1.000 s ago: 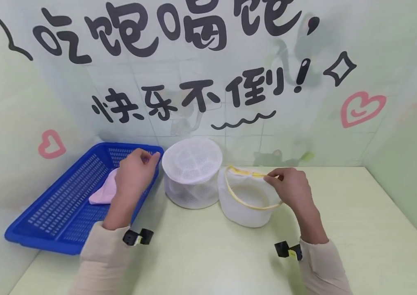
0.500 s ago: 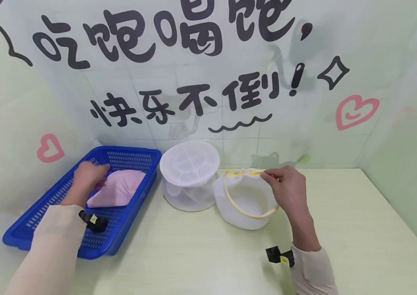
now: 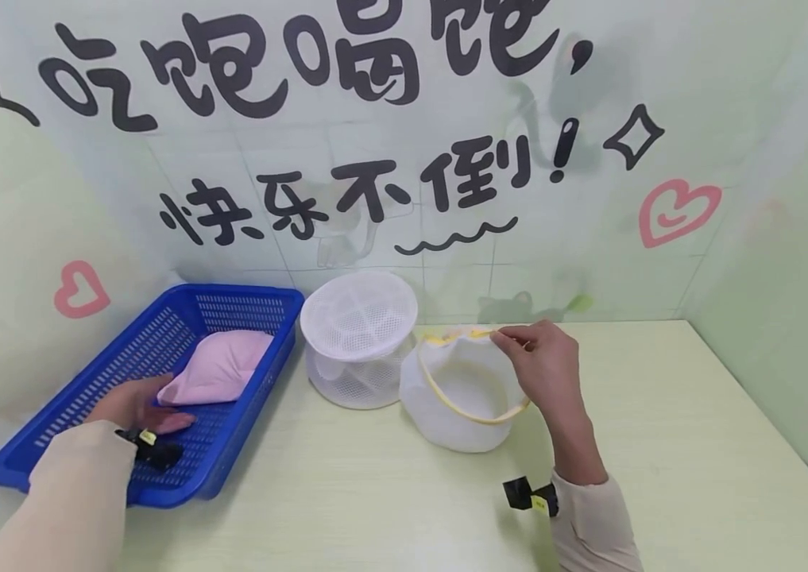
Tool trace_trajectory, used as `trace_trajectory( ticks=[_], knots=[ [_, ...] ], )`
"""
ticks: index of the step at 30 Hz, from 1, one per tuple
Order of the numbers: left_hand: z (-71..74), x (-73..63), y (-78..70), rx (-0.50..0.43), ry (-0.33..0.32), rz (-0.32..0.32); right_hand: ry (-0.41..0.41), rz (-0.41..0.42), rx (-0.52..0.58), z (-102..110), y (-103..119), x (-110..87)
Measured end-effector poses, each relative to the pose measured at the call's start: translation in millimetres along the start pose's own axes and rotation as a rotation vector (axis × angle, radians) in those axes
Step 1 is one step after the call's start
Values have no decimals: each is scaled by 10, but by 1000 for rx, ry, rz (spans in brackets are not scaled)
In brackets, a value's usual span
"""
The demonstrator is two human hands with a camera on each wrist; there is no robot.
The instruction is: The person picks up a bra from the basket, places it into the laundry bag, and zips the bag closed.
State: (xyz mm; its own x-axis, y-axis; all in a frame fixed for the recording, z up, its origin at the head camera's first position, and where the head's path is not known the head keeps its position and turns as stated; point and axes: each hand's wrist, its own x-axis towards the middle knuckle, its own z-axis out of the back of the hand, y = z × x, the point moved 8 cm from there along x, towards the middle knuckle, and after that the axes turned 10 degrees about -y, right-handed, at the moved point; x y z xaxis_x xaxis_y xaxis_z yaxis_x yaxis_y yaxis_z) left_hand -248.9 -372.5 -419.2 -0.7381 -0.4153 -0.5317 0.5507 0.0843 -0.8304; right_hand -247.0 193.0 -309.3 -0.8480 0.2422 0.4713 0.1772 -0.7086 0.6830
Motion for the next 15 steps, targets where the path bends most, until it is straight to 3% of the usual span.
trace_trajectory(
  ticks=[4,7,11,12,15],
  knots=[
    [-72,66,7,-170,-57,217,-21,3,10,16,-1,-27],
    [-145,94,-14,-240,-61,309,-22,-3,14,16,-13,-45],
    [-198,129,-37,-306,-86,337,-7,-4,22,-9,-21,-44],
    [-196,131,-37,-328,-121,332,-2,-3,25,-15,-21,-41],
    [-274,132,-27,-421,-115,339,6,1,25,-19,-18,-37]
  ],
)
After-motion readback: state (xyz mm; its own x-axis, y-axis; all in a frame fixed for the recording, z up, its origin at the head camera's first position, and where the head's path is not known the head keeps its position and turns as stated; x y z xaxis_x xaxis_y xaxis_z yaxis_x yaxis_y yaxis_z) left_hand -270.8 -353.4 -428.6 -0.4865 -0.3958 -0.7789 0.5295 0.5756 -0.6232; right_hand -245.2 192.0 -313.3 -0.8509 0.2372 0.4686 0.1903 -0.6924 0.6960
